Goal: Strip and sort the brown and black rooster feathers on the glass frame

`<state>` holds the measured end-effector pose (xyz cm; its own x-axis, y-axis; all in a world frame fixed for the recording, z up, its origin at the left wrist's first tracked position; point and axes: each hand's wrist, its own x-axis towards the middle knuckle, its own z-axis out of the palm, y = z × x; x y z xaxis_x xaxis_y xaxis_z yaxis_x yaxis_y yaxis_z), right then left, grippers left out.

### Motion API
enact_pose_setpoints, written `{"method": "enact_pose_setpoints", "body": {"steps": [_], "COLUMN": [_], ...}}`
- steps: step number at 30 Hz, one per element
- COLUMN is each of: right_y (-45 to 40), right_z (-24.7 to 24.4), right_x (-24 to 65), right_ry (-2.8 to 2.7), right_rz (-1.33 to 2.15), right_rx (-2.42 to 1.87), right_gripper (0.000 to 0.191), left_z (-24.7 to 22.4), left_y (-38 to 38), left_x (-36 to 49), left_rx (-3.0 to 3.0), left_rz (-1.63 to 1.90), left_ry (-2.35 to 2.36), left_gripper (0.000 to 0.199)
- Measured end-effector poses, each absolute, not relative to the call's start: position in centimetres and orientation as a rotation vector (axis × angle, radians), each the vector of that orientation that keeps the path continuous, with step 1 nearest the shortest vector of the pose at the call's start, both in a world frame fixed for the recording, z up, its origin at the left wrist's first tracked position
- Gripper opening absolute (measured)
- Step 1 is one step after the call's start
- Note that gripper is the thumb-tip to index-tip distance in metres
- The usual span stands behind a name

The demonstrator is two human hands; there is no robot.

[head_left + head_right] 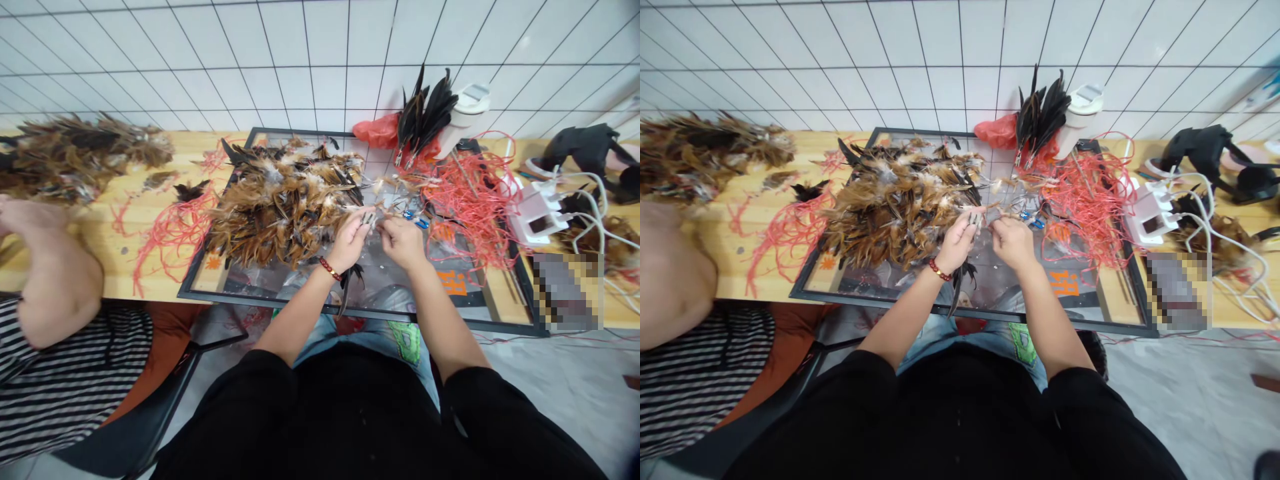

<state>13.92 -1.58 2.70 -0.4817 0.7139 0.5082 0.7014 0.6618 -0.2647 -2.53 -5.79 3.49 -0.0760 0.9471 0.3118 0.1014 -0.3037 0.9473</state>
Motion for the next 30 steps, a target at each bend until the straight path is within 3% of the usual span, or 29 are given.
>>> {"method": "enact_pose_setpoints", "body": {"steps": [4, 11, 16, 23, 30], "right_y": [-1.9, -1.6, -1.4, -1.8, -1.5], "right_z": [3.0, 3.6, 4.0, 5.2, 5.2], "right_x": [13.7, 14.9, 15.6, 15.3, 15.8], "right_ry": [-2.332, -2.376, -2.342, -2.211, -2.126], "right_rz": [-0.073, -0.042, 0.036, 0.565, 1.086], "right_rx": [-1.038, -0.952, -0.913, -0.619, -0.666], "right_gripper": [0.025, 0.025, 0.024, 0.021, 0.024], "left_z": [2.6, 1.9, 2.6, 3.8, 4.5], "left_y": [-5.8, -5.4, -5.4, -6.3, -7.2], "left_x": [-2.4, -2.7, -2.7, -2.5, -1.9], "left_rx": [1.803, 1.654, 1.631, 1.787, 2.002], "left_rz": [1.373, 1.164, 0.913, 0.599, 0.477], "left_ry": [1.278, 1.639, 1.613, 1.211, 1.035], "left_gripper": [0.048, 0.031, 0.029, 0.031, 0.016]}}
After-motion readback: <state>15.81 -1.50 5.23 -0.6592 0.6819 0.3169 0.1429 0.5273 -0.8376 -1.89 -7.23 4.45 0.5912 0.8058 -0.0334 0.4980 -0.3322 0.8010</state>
